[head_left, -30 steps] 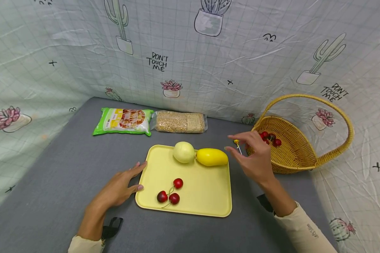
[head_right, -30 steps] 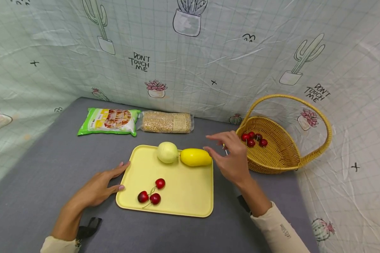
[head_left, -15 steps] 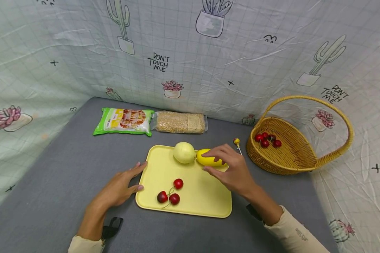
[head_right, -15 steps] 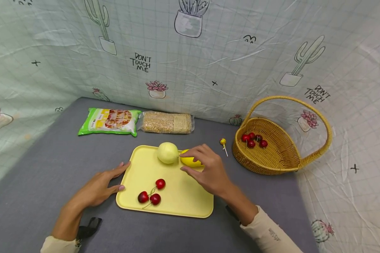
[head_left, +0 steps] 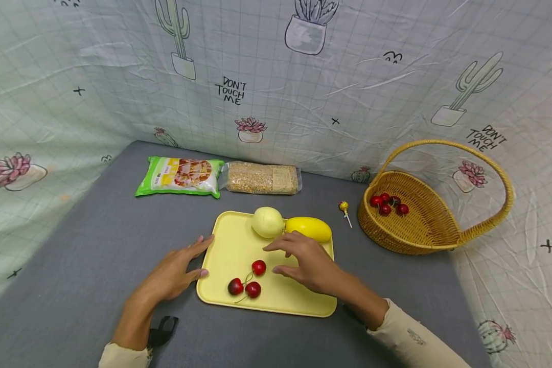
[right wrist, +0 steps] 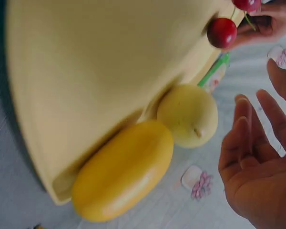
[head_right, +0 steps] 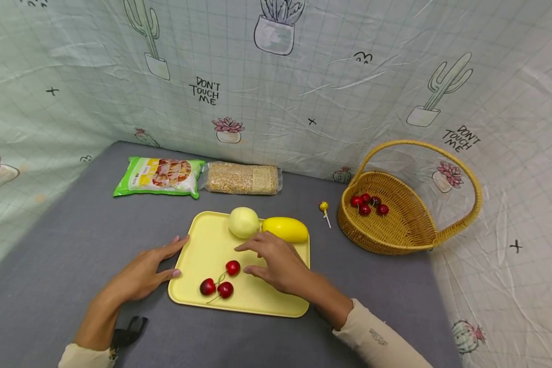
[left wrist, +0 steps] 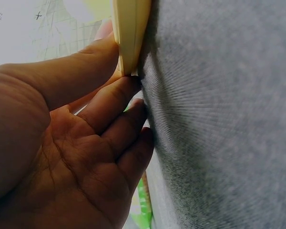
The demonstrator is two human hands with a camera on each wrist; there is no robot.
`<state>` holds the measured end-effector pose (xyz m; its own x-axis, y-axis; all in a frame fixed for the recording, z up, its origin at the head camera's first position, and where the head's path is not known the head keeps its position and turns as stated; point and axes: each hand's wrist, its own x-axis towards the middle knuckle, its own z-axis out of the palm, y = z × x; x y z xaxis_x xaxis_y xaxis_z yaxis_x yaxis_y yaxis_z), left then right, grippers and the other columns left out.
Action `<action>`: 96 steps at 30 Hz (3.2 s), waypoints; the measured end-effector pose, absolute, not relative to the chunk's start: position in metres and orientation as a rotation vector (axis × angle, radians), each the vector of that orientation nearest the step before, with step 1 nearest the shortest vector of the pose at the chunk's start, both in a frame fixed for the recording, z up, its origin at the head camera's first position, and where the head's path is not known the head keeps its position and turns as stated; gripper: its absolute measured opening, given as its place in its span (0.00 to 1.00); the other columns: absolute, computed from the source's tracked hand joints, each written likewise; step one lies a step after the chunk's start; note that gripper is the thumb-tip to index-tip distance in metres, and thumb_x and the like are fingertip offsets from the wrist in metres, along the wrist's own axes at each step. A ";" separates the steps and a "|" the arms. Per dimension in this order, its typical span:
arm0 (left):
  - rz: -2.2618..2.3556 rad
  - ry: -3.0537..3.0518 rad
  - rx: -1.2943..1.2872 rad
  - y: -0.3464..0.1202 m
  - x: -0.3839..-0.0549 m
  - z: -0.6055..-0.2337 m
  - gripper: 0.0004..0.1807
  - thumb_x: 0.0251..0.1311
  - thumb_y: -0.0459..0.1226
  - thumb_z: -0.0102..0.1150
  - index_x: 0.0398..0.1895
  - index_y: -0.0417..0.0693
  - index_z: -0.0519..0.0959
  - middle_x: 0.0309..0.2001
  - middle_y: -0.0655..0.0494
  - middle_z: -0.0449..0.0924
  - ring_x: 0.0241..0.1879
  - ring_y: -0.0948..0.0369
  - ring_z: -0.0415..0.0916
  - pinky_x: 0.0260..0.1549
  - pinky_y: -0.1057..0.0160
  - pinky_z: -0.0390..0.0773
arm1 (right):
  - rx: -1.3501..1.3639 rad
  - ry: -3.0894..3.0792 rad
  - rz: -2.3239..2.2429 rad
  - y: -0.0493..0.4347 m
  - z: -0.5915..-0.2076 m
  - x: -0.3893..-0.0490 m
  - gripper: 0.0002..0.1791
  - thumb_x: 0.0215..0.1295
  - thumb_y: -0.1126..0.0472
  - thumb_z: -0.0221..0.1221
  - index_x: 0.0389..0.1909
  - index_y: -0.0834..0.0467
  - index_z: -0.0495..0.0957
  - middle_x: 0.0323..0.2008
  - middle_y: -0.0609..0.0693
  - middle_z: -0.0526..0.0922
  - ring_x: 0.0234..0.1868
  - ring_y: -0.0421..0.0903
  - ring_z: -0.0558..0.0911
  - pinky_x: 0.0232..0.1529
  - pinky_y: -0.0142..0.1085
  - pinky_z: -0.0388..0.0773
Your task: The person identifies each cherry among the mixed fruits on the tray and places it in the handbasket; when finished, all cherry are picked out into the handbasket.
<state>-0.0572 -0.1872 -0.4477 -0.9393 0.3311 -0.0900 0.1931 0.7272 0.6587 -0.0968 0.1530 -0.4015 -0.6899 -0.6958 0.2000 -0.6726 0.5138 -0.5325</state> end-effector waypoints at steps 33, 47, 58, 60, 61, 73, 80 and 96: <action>1.037 2.719 0.427 -0.187 -0.056 -0.447 0.44 0.67 0.36 0.71 0.84 0.47 0.63 0.79 0.32 0.62 0.77 0.31 0.63 0.69 0.27 0.68 | -1.206 2.736 -0.448 0.132 -0.418 -0.098 0.15 0.60 0.54 0.78 0.46 0.46 0.86 0.41 0.42 0.83 0.42 0.39 0.77 0.39 0.31 0.77; 1.029 2.719 0.439 -0.188 -0.057 -0.446 0.44 0.67 0.36 0.71 0.84 0.46 0.62 0.79 0.31 0.61 0.76 0.30 0.63 0.68 0.27 0.68 | -1.136 2.834 -0.647 0.154 -0.409 -0.099 0.12 0.64 0.54 0.76 0.46 0.45 0.86 0.43 0.43 0.82 0.45 0.42 0.79 0.40 0.33 0.77; 1.027 2.717 0.436 -0.188 -0.056 -0.447 0.44 0.67 0.37 0.71 0.84 0.46 0.63 0.79 0.31 0.62 0.75 0.29 0.63 0.68 0.27 0.68 | -1.098 2.877 -0.918 0.167 -0.402 -0.102 0.15 0.64 0.58 0.76 0.48 0.49 0.84 0.44 0.42 0.83 0.39 0.45 0.82 0.40 0.32 0.82; 1.024 2.712 0.435 -0.188 -0.056 -0.447 0.44 0.67 0.37 0.71 0.84 0.46 0.62 0.79 0.31 0.62 0.75 0.29 0.63 0.68 0.27 0.68 | -1.071 2.896 -0.942 0.170 -0.401 -0.103 0.15 0.64 0.57 0.76 0.48 0.49 0.84 0.43 0.42 0.83 0.38 0.45 0.81 0.39 0.33 0.81; 1.025 2.712 0.434 -0.188 -0.055 -0.446 0.44 0.67 0.37 0.71 0.84 0.46 0.62 0.79 0.31 0.62 0.75 0.28 0.63 0.68 0.27 0.68 | -1.057 2.910 -0.945 0.171 -0.400 -0.104 0.15 0.64 0.57 0.76 0.48 0.48 0.84 0.43 0.42 0.82 0.38 0.45 0.81 0.39 0.33 0.80; 1.024 2.711 0.435 -0.187 -0.055 -0.448 0.44 0.67 0.38 0.71 0.84 0.47 0.62 0.79 0.32 0.62 0.76 0.30 0.63 0.68 0.26 0.68 | -0.847 3.050 -1.037 0.194 -0.386 -0.117 0.13 0.65 0.57 0.75 0.48 0.50 0.84 0.44 0.46 0.84 0.41 0.48 0.81 0.42 0.42 0.82; 1.047 2.719 0.437 -0.188 -0.055 -0.448 0.44 0.66 0.37 0.71 0.83 0.46 0.63 0.79 0.31 0.62 0.76 0.31 0.63 0.68 0.27 0.69 | -0.786 3.155 -1.049 0.212 -0.383 -0.124 0.14 0.65 0.55 0.75 0.49 0.50 0.84 0.43 0.46 0.85 0.35 0.46 0.78 0.35 0.37 0.76; 1.036 2.703 0.428 -0.188 -0.056 -0.449 0.44 0.67 0.38 0.71 0.84 0.47 0.62 0.80 0.32 0.61 0.76 0.28 0.62 0.69 0.24 0.65 | -0.589 3.323 -1.140 0.259 -0.389 -0.144 0.17 0.63 0.59 0.76 0.51 0.57 0.84 0.42 0.53 0.85 0.33 0.47 0.79 0.32 0.35 0.78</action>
